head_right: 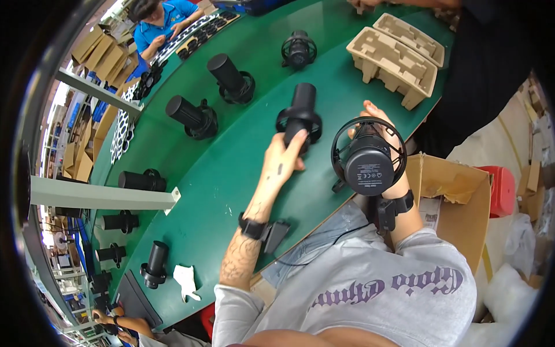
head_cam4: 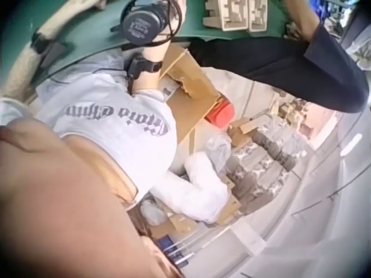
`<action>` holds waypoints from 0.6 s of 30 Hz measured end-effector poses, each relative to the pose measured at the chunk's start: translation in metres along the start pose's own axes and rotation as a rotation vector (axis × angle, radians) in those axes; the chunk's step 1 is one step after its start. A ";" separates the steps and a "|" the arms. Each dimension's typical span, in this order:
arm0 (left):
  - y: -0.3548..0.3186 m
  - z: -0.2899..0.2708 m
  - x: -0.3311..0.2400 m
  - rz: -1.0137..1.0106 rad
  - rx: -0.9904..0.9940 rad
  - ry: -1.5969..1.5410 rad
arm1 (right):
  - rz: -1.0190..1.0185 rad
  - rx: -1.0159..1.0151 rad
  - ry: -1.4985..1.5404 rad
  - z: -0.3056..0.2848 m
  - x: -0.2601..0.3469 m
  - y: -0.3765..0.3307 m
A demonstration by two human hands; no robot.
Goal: The person picks up a microphone and its shock mount, fits the microphone into the mount, and rotates it by hand before placing the assembly back on the table and repeating the process.
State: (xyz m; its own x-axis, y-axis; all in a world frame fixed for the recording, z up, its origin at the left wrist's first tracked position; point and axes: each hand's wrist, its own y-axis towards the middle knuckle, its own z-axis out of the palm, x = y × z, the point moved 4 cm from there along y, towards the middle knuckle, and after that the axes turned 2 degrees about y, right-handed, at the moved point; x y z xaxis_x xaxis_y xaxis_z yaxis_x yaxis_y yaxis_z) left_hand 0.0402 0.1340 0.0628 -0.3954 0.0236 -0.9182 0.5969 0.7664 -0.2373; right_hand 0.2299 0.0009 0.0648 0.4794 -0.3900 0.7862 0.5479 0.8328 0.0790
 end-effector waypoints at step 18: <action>-0.064 -0.044 -0.033 0.123 0.229 -0.441 | -0.276 0.405 -0.469 0.158 0.046 0.093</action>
State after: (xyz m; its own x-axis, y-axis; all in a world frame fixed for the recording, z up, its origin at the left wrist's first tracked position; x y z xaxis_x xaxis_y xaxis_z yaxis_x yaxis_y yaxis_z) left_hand -0.0155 0.1126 0.1224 -0.0096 -0.2066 -0.9784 0.7777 0.6135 -0.1372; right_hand 0.1948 0.1222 0.2049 -0.0389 -0.4739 0.8797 0.2640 0.8442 0.4665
